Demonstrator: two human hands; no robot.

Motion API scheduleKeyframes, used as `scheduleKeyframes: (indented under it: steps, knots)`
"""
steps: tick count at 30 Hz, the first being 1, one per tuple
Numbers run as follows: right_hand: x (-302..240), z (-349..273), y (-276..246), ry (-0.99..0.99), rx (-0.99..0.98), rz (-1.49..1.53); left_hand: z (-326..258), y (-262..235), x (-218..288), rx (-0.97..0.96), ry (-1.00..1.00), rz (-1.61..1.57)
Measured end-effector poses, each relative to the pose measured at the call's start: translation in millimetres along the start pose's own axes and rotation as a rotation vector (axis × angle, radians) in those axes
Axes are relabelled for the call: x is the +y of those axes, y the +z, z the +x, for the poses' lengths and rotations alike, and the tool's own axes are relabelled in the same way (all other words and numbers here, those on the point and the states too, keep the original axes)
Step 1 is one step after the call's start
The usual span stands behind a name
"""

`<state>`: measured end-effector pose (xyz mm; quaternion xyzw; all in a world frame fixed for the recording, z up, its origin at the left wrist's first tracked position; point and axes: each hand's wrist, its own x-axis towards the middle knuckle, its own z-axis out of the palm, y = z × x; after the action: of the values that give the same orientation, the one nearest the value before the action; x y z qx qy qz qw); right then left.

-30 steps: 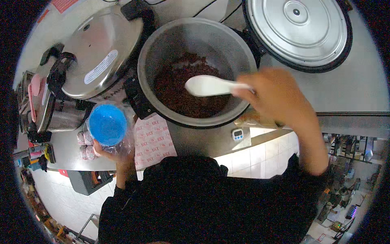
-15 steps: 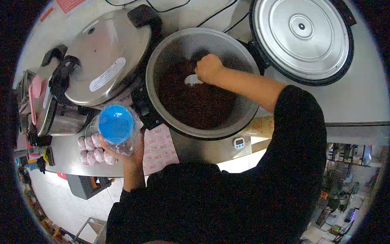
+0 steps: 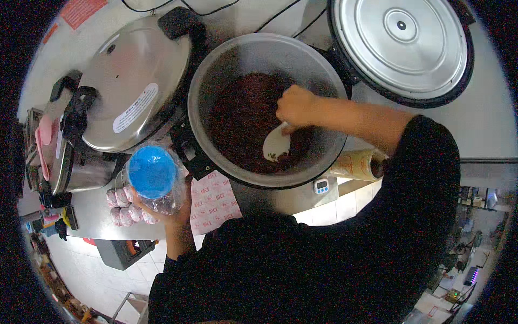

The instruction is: Scooping portions of red rice into a cup and wrapping them in individual paper wrappers.

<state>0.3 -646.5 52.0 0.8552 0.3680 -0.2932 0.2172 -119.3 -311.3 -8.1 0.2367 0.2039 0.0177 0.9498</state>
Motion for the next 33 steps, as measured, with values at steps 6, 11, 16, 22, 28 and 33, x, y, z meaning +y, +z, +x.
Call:
scheduleKeyframes:
  steps: [6,11,16,22,28,33]
  knots:
    - [35,28,4,0.027,0.14,-0.192,4,0,-2,-0.032,0.113,0.107]
    - [43,27,-13,0.13,0.187,-0.371,4,-1,-4,-0.037,0.216,0.173]
    - [17,-26,-46,0.188,0.069,-0.281,2,-5,-2,-0.013,0.253,0.177]
    - [-14,-35,8,0.102,-0.1,-0.265,7,-1,-3,-0.066,0.131,0.111]
    - [11,-25,18,0.112,0.037,-0.375,8,5,4,-0.056,0.068,0.132]
    - [15,14,20,0.237,0.02,-0.331,4,25,6,-0.072,0.003,0.014]
